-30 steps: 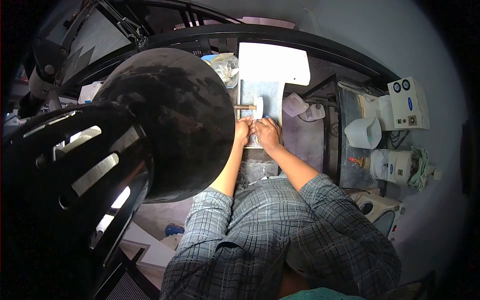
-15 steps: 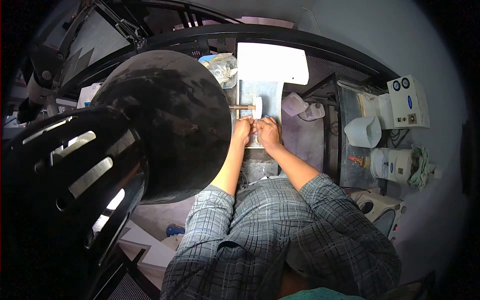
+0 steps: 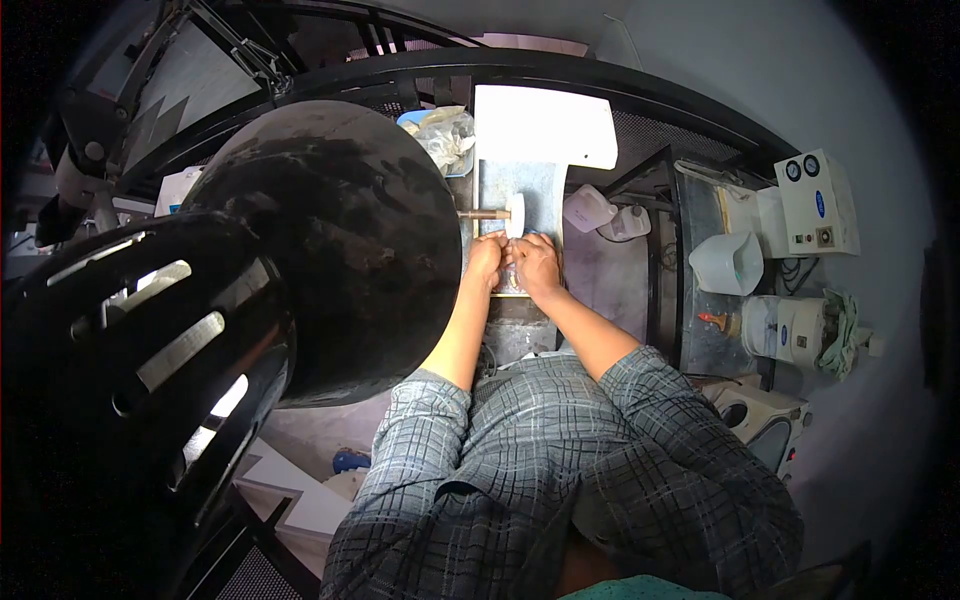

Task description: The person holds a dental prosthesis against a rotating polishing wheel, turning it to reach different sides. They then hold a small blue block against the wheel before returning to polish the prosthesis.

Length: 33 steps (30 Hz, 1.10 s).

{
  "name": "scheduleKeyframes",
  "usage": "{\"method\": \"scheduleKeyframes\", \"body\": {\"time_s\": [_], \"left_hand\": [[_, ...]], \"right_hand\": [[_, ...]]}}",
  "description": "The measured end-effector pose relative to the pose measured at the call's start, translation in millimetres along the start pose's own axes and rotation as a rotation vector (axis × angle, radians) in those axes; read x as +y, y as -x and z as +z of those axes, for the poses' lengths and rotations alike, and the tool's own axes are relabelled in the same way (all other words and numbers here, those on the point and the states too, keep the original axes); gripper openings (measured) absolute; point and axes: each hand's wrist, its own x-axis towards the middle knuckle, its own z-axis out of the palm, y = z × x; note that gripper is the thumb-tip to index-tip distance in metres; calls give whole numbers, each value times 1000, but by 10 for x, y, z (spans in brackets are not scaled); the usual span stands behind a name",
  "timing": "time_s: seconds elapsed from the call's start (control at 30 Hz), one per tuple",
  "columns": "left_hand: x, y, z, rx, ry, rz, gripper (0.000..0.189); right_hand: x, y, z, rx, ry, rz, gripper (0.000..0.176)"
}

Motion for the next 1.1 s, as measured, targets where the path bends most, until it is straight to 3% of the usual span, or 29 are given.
{"method": "scheduleKeyframes", "body": {"time_s": [0.13,0.6,0.7,0.73,0.8,1.1], "left_hand": [[-5,-4,-6,52,25,1,10],[47,97,-160,-58,109,-59,15],[316,627,-79,-194,132,68,22],[377,779,-49,-186,129,63,22],[480,1034,14,-226,58,233,24],[593,1351,205,-225,72,469,19]], "right_hand": [[-17,-5,-3,-9,26,-7,5],[-119,5,-21,-32,147,-73,5],[-430,-65,-302,103,-33,-289,23],[-494,-82,-368,99,-40,-282,23],[-557,-92,-498,121,-11,-447,27],[-776,-200,-776,113,-109,-519,27]]}}
